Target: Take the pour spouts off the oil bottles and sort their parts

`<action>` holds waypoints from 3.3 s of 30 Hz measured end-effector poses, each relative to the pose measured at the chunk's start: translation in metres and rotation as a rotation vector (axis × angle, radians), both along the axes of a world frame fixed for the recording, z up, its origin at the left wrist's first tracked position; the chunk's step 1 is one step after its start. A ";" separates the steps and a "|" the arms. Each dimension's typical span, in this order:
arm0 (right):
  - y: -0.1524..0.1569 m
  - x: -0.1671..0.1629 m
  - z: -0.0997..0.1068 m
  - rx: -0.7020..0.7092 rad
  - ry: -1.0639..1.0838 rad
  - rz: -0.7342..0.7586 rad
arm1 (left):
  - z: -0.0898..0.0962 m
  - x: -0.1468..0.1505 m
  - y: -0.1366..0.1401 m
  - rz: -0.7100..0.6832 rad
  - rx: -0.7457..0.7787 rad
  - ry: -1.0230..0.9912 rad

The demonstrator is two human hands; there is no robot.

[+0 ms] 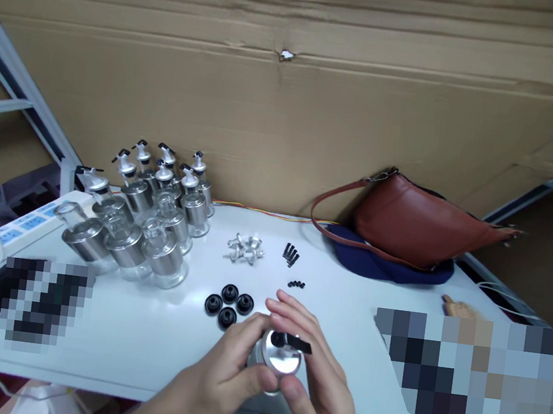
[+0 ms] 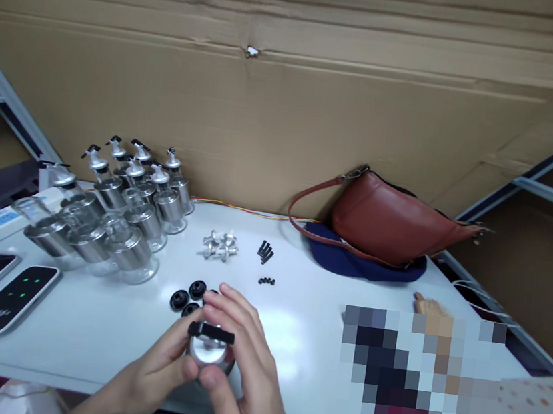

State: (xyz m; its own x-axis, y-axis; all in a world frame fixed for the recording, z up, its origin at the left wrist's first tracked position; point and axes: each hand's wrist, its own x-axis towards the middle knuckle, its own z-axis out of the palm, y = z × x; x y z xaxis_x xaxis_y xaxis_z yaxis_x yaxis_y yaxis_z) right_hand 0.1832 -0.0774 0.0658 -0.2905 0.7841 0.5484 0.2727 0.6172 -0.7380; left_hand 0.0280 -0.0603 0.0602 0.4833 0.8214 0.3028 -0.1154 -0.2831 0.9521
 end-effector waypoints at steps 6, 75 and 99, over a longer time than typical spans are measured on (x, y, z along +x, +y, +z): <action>-0.005 -0.013 -0.008 -0.063 0.179 -0.063 | -0.018 0.024 -0.007 0.192 0.109 -0.186; 0.002 -0.007 -0.069 -0.646 0.601 -0.645 | -0.024 -0.183 0.085 1.270 0.592 0.445; 0.007 0.000 -0.069 -0.623 0.520 -0.574 | -0.043 0.001 0.022 -0.458 -0.276 0.296</action>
State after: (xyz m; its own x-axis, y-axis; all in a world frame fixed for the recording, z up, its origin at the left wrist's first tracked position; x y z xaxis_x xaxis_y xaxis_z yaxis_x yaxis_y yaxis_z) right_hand 0.1832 -0.0708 -0.0036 0.3831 0.9219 -0.0581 -0.0413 -0.0457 -0.9981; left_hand 0.0294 -0.0387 0.0171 0.8370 0.5392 -0.0933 0.1141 -0.0052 0.9935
